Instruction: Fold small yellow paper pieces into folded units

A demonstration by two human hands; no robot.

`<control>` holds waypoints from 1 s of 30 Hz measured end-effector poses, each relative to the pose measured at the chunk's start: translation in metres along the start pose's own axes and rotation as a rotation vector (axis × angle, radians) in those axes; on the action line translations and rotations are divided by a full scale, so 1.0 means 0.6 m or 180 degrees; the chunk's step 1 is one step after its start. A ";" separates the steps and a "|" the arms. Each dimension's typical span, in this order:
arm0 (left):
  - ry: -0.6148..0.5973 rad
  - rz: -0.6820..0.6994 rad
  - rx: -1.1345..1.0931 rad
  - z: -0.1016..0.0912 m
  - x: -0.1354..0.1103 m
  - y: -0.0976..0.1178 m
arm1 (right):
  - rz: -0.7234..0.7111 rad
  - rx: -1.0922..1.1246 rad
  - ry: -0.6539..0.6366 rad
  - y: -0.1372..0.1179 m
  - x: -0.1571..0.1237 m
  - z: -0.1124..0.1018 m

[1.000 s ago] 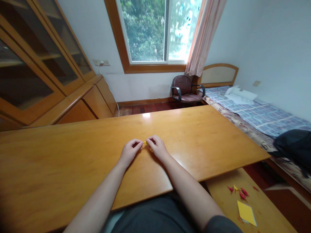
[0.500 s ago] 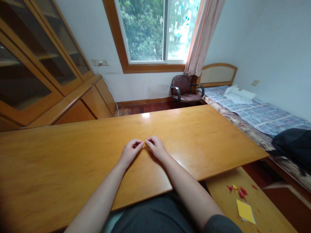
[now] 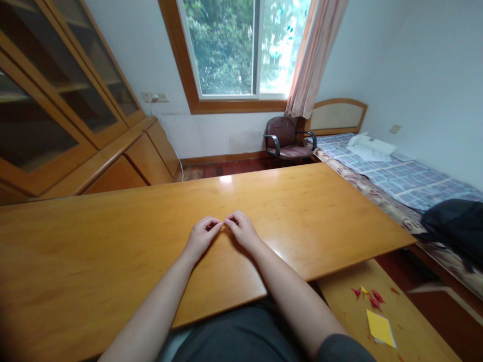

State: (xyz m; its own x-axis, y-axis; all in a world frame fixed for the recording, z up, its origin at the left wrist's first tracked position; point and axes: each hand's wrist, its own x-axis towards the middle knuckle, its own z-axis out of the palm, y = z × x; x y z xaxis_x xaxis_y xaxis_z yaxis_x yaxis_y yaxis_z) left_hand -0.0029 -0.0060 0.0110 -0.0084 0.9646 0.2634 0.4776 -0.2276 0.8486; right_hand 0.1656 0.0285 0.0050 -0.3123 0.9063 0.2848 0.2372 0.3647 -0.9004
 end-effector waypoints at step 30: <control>0.0184 -0.0190 -0.0330 0.000 0.006 -0.008 | 0.0150 0.0191 -0.0067 0.004 -0.001 0.000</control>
State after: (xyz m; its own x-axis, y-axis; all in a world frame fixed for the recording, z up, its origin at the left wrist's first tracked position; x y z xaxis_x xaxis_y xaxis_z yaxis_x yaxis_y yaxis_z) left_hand -0.0049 -0.0018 0.0079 -0.0862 0.9683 0.2345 0.3813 -0.1854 0.9057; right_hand 0.1661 0.0291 0.0024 -0.3215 0.9172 0.2353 0.1967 0.3077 -0.9309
